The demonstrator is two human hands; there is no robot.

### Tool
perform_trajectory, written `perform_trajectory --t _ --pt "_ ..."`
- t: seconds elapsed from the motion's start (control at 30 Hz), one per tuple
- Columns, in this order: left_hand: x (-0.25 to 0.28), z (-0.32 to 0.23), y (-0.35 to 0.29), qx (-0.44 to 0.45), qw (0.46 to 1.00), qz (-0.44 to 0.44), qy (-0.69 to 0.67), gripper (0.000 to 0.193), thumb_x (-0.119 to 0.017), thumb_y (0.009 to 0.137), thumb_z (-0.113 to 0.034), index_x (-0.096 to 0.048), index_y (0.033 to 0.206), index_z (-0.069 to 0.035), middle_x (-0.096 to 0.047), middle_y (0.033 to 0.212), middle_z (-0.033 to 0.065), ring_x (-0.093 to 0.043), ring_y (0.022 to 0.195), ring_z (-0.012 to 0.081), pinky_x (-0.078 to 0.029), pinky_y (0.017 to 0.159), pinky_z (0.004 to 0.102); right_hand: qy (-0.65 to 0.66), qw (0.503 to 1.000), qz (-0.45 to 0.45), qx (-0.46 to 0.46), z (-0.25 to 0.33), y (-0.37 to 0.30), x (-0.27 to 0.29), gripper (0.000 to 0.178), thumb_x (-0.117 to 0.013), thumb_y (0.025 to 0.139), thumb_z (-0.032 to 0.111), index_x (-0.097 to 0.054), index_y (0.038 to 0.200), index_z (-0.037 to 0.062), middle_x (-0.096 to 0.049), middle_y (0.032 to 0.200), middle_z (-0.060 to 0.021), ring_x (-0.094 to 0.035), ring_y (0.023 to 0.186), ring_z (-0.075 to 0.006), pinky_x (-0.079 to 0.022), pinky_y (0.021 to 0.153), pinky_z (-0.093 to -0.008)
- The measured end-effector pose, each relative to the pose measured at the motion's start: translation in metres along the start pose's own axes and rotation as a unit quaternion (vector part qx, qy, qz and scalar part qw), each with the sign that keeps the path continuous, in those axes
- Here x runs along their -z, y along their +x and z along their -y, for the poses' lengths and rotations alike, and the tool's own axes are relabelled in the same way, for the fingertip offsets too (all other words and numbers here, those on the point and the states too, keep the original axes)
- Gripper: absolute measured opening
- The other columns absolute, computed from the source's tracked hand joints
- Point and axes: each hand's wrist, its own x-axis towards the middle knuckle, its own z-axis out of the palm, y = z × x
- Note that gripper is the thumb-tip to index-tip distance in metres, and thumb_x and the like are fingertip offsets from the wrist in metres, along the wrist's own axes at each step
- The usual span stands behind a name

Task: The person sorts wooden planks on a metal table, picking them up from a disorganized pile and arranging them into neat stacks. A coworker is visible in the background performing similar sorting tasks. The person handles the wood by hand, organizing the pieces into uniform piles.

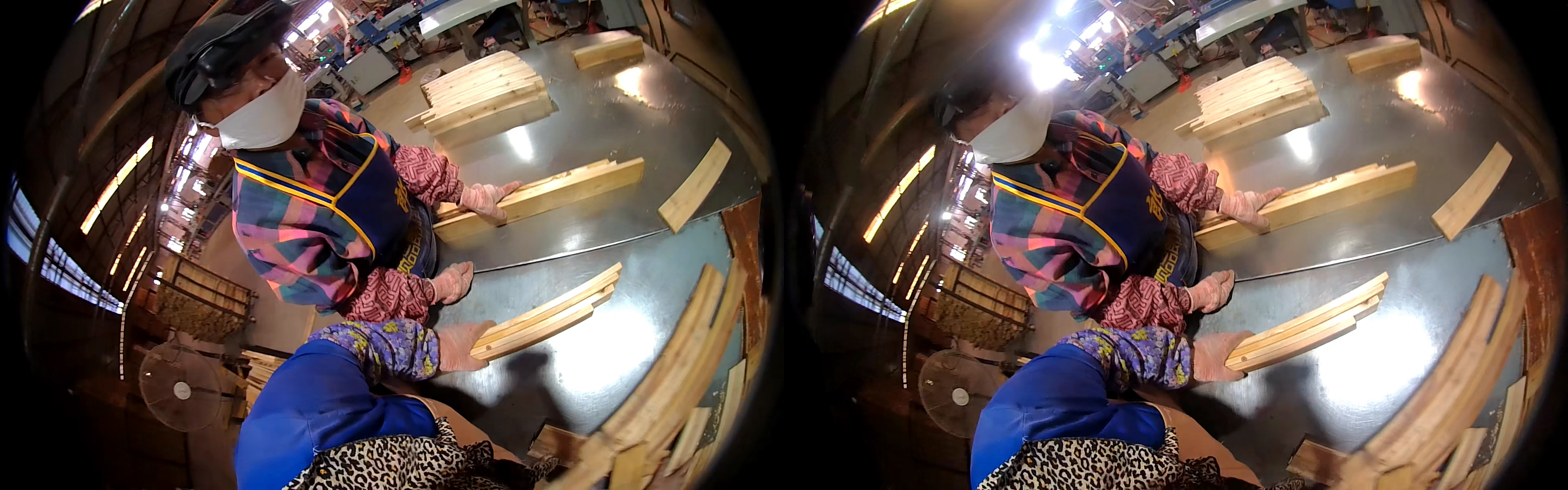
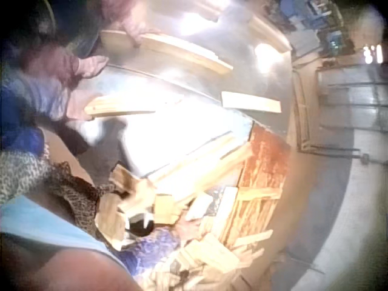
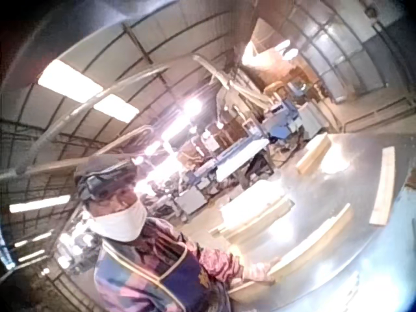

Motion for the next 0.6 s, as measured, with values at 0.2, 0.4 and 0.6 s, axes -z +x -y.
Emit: perform_trajectory --t 0.2,0.4,0.6 --pt "0.029 0.092 0.065 -0.158 0.973 0.002 -0.170 0.043 -0.065 0.109 -0.029 -0.062 0.143 -0.003 -0.073 0.119 0.0119 -0.072 0.109 0.0265 -0.062 0.091 0.0364 0.017 0.992 0.033 -0.123 0.107 -0.025 -0.025 0.107 -0.074 0.087 0.078 -0.052 0.164 0.0063 -0.068 0.146 -0.0285 -0.065 0.134 -0.0474 -0.053 0.112 -0.0552" --pt "0.025 0.041 0.057 -0.165 0.980 -0.061 -0.090 0.041 -0.075 0.100 -0.029 -0.063 0.134 -0.009 -0.075 0.095 0.0204 -0.077 0.087 0.0385 -0.062 0.078 0.0461 0.192 0.968 -0.033 -0.161 0.171 -0.036 0.142 0.085 -0.072 0.098 0.067 -0.059 0.160 0.0109 -0.076 0.127 -0.0176 -0.071 0.118 -0.0377 -0.054 0.100 -0.0447" --pt "0.063 0.034 0.069 -0.123 0.992 -0.023 -0.009 0.061 -0.081 0.092 -0.032 -0.057 0.141 -0.005 -0.078 0.108 0.0250 -0.078 0.098 0.0445 -0.063 0.087 0.0486 0.344 0.868 0.192 -0.302 0.363 0.011 0.075 0.090 -0.049 0.106 0.074 -0.056 0.158 0.0018 -0.075 0.134 -0.0203 -0.069 0.122 -0.0355 -0.049 0.113 -0.0480"
